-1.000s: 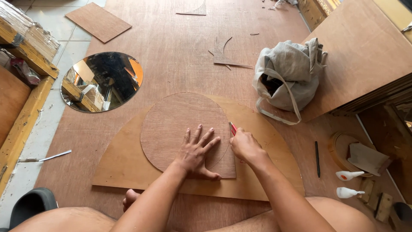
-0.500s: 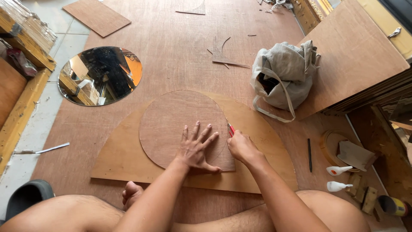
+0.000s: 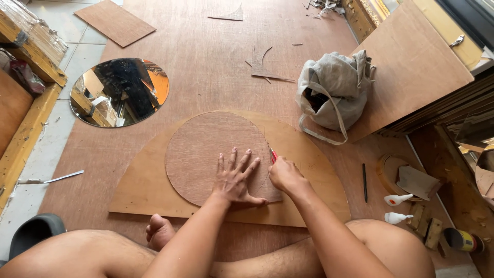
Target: The person sits on the floor and uses a red utility knife to cut a circular shape out of a sheet of plywood. They hold the plywood steady with their left hand while guiding the knife along a pre-drawn line with their right hand.
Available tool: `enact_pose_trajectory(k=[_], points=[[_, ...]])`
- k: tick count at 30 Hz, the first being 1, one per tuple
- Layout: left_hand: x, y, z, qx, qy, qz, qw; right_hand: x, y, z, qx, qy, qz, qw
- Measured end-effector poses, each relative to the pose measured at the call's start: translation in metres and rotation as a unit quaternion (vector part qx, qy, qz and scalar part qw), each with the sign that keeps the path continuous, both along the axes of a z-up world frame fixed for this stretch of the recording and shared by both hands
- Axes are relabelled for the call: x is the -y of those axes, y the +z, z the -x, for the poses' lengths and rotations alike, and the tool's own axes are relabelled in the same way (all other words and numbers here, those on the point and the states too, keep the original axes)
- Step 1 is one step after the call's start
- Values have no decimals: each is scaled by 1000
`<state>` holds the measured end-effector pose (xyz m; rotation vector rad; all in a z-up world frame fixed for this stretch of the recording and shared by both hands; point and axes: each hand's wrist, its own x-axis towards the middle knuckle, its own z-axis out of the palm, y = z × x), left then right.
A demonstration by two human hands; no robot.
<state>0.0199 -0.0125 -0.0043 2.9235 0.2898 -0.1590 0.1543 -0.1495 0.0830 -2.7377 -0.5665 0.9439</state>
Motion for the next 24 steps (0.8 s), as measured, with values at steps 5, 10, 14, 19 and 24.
enact_pose_trajectory(k=[5,10,14,19,24], points=[[0,-11,1,29,-2,-19,999,12,2,10,-4,2,-12,1000],[11,-17,0,52,24,-30,998,18,-2,12,3,11,-37,999],[19,2,7,61,52,-9,997,6,-10,-3,27,28,-30,999],[10,-2,11,36,25,12,999,-5,-28,-22,30,44,-4,999],[13,0,12,52,47,-13,997,-10,9,-5,19,35,22,999]])
